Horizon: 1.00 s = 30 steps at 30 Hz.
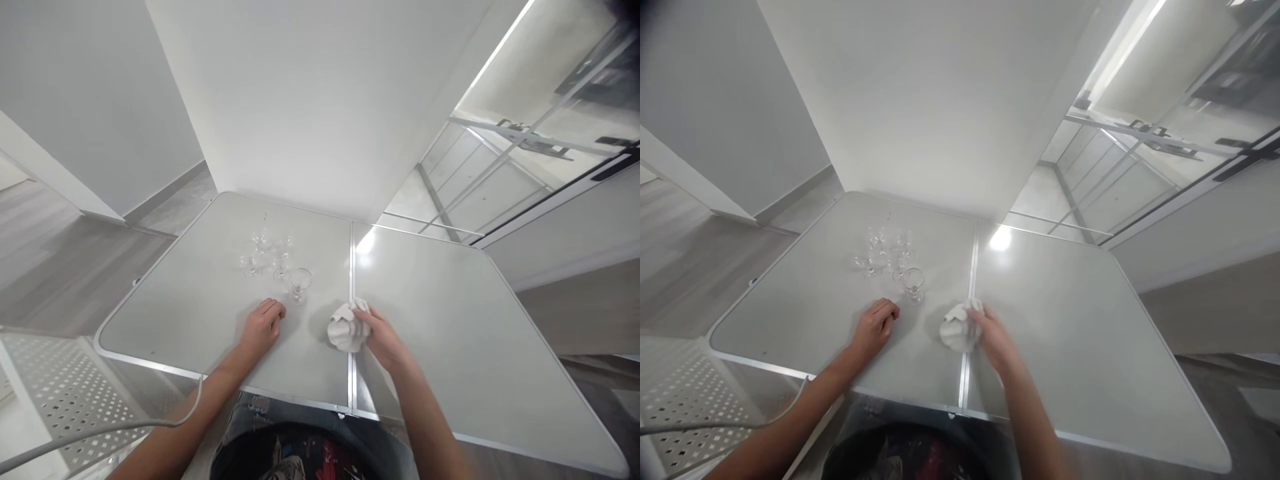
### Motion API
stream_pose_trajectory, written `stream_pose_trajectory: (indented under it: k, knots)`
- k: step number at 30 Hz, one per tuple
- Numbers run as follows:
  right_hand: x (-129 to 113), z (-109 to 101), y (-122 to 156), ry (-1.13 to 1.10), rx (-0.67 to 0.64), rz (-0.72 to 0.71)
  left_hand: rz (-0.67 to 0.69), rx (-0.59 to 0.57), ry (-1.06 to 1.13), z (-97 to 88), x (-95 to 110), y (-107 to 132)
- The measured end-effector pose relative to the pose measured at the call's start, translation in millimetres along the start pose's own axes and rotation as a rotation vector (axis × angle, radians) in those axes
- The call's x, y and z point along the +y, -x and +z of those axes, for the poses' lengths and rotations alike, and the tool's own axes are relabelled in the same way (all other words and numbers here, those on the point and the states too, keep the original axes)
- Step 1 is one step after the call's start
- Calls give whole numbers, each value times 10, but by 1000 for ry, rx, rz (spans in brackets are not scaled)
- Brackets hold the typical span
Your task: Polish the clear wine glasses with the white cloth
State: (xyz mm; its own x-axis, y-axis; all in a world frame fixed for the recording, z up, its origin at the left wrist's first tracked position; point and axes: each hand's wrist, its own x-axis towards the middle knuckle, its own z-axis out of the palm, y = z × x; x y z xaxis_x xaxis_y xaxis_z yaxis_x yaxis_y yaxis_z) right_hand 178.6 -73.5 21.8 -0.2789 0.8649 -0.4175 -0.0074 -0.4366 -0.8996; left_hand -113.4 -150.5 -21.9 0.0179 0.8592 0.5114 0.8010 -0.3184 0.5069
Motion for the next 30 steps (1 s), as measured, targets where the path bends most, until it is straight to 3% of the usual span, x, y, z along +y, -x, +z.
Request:
stream_pose_trajectory:
  k: [3, 5, 9, 11, 14, 17, 21, 24, 26, 30]
  knots:
    - [17, -518, 176, -232, 88, 53, -165, 43, -54, -14, 148, 25]
    - [118, -733, 233, -273, 228, -31, -281, 59, -59, 14, 269, 58]
    - [307, -781, 274, -144, 616, -278, -396, 85, 17, 166, 409, 2]
    - [266, -668, 263, -47, 682, -354, -424, 128, 43, 255, 414, -139]
    - [30, -434, 185, 102, 653, -425, -434, 129, 130, 357, 397, -441]
    - [-239, -229, 35, 276, 614, -523, -376, 14, 157, 444, 415, -755]
    - [-357, -131, -210, 483, 580, -792, -116, -166, -29, 631, 466, -1058]
    - [-282, -162, -322, 616, 390, -934, 56, -186, -91, 790, 447, -1137]
    - [-225, -198, -343, 612, 338, -878, 106, -148, -92, 860, 399, -1121]
    - [-185, -264, -335, 504, 384, -661, 152, -78, -82, 889, 296, -1034]
